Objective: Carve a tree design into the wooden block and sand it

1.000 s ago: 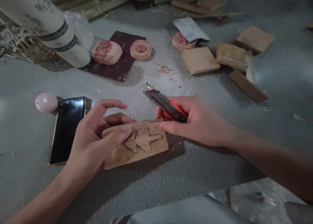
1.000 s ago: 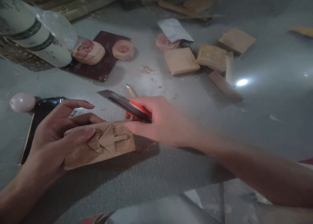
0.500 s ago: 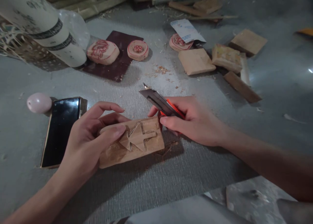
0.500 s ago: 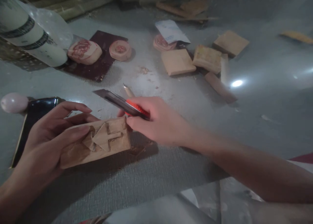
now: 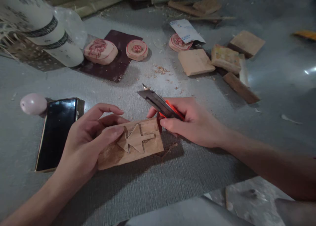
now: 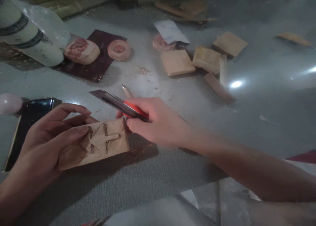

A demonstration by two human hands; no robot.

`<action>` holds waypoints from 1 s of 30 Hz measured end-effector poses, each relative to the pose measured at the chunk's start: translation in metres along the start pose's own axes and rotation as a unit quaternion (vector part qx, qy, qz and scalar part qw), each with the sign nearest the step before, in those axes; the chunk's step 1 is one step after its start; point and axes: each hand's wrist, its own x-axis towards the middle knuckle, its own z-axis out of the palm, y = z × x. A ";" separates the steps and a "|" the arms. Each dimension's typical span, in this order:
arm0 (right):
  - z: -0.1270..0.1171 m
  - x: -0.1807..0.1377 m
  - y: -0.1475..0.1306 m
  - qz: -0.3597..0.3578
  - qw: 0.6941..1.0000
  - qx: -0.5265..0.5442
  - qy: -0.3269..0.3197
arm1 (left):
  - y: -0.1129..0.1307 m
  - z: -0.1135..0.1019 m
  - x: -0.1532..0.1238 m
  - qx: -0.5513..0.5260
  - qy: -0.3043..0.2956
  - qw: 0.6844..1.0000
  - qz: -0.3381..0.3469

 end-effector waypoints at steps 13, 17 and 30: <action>0.000 0.000 -0.002 0.008 1.000 -0.017 -0.003 | 0.000 0.000 0.004 0.012 0.011 1.000 -0.003; 0.001 0.000 -0.004 0.015 0.999 -0.041 -0.008 | -0.001 0.001 0.003 0.044 0.025 0.999 0.020; 0.011 -0.002 -0.003 0.057 0.998 -0.037 -0.013 | -0.001 0.013 0.006 -0.071 0.074 0.991 0.085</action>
